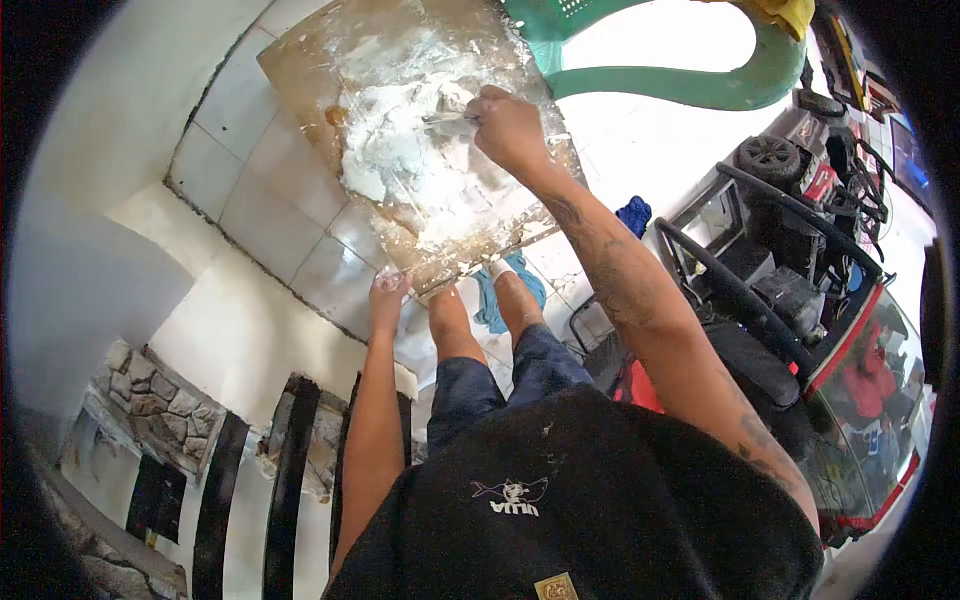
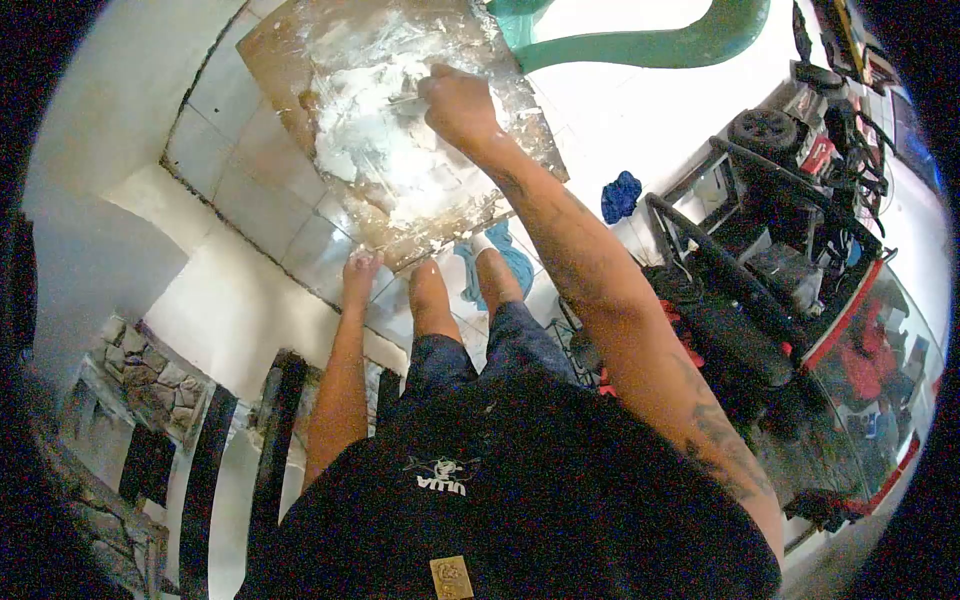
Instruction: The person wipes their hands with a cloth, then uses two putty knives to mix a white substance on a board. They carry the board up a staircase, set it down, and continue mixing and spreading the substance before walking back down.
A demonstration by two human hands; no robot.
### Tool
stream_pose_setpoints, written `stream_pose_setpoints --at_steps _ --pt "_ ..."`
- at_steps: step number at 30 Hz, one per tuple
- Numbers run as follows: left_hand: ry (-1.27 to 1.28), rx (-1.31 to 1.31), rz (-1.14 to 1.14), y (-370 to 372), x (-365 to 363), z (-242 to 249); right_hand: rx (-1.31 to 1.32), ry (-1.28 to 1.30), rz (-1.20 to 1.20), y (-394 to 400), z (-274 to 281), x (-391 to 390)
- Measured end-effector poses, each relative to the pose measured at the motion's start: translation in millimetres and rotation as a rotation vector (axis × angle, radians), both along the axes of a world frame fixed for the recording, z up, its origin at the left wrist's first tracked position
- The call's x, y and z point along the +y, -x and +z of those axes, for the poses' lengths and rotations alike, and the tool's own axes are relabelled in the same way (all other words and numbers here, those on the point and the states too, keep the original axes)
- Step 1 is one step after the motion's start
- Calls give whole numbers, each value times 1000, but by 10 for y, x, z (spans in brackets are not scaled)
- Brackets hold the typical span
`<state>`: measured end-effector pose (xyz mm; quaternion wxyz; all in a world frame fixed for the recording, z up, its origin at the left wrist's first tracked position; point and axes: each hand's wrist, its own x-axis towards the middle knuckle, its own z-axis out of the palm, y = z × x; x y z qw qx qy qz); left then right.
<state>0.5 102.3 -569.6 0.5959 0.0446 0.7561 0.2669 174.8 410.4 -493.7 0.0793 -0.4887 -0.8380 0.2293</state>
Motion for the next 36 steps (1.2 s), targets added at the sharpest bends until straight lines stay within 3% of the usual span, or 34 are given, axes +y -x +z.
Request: stream_pose_setpoints --at_steps 2,4,6,8,10,11,12,13,14,15,16,17,19,20,22,23,25,26,29,30,32,33,35,36 --pt "-17 130 -159 -4 -171 -170 -9 -21 -30 -43 47 -94" --pt "-24 133 1 -18 -521 -460 -44 0 -93 -95 19 -153" --pt "-33 185 51 29 -748 -347 32 -46 -210 -125 -33 -201" --pt "-54 285 -27 54 -847 69 36 50 -229 -198 52 -221" --pt "-136 467 -299 119 -1171 345 125 -163 -290 -296 -348 -230" --pt "-147 418 -240 -37 -832 1087 -53 -40 -329 -342 -272 -224" --pt "-278 644 -578 58 -1045 1248 -168 97 -362 -403 -419 -169" --pt "-44 402 -314 -100 -605 2113 -151 393 -384 -524 -678 -58" --pt "-281 907 -809 4 -909 2230 -273 430 -363 -510 -610 -61" --pt "-220 856 -695 33 -1114 2476 -256 476 -339 -554 -752 -55" --pt "-270 977 -689 46 -1058 2950 -157 538 -340 -603 -937 -120" --pt "-338 1086 -680 -9 -910 3448 -23 616 -353 -661 -1143 -178" --pt "-142 1046 -475 -66 -997 4181 315 842 -424 -736 -1560 -272" --pt "-158 1184 -406 -92 -1008 4489 469 956 -476 -732 -1674 -288" --pt "-373 1252 -29 -98 -1176 4751 643 1059 -605 -536 -1328 -392" --pt "-312 1137 261 -124 -1064 4950 701 1088 -705 -413 -1005 -504" --pt "-360 1071 372 150 -1080 5137 814 1079 -777 -346 -778 -576" --pt "-461 934 536 326 -1156 5197 951 1099 -772 -364 -690 -622" --pt "-709 461 977 917 -1220 5364 944 1142 -707 -414 -679 -573" --pt "-781 379 1042 1144 -1319 5383 800 936 -524 -435 -604 -588" --pt "-821 351 1057 1357 -1321 5449 624 732 -294 -445 -478 -646" --pt "-784 336 1199 1414 -1245 5488 711 821 -342 -462 -451 -633" --pt "-796 387 1071 1570 -1263 5419 992 1090 -539 -461 -252 -601" --pt "-817 352 1074 1551 -1165 5466 1013 1086 -599 -399 70 -660"
